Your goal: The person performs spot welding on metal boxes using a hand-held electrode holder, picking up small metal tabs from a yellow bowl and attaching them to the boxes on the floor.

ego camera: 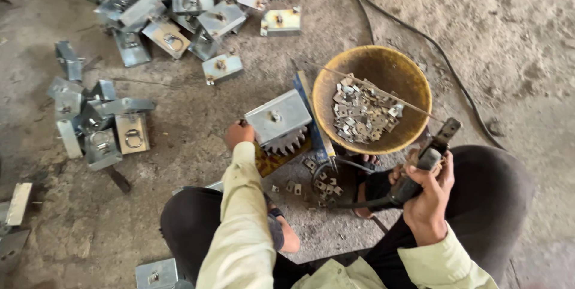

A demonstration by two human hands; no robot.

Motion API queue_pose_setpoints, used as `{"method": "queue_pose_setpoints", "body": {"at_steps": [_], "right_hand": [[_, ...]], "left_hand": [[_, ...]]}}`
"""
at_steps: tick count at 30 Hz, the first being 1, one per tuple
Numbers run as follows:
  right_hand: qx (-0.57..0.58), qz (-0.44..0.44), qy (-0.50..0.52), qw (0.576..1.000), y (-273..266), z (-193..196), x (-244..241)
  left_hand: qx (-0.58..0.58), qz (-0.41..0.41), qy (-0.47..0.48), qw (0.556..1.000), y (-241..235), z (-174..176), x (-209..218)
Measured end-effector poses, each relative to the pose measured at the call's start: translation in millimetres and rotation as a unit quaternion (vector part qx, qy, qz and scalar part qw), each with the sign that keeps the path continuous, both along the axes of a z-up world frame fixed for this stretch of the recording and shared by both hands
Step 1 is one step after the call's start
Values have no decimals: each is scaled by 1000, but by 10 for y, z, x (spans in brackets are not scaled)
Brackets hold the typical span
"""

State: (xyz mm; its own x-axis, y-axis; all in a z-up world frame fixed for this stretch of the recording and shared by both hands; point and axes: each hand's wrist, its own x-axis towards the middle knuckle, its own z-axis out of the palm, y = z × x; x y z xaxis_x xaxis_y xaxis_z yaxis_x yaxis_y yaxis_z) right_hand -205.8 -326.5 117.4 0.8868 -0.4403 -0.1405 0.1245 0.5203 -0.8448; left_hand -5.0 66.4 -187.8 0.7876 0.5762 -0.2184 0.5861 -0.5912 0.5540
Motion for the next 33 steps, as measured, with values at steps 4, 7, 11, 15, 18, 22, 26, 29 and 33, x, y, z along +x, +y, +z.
{"method": "queue_pose_setpoints", "body": {"at_steps": [4, 7, 11, 15, 18, 22, 26, 29, 33], "right_hand": [[17, -6, -2, 1000, -15, 35, -18], [35, -27, 3, 999, -39, 77, -8], [35, -54, -4, 998, -57, 102, 9], [33, -53, 13, 998, -66, 100, 28], [28, -59, 32, 997, -69, 100, 32], [39, -61, 19, 997, -135, 97, 24], [34, -63, 29, 997, -182, 78, 19], [44, -60, 12, 997, -193, 109, 39], [51, -56, 20, 997, -161, 125, 10]], "left_hand": [[-1, -64, -73, 995, -81, 357, -100], [178, -77, -293, 936, -353, 722, -339], [96, -242, -355, 898, -1253, 976, -438], [92, -454, -191, 866, -2288, 687, -373], [225, -503, -68, 832, -2603, 260, -170], [262, -513, 9, 817, -2739, -137, -63], [245, -550, 20, 798, -2653, -187, -15], [98, -471, -87, 872, -2616, -114, -1], [-211, -292, -283, 889, -2566, 169, -166]]}}
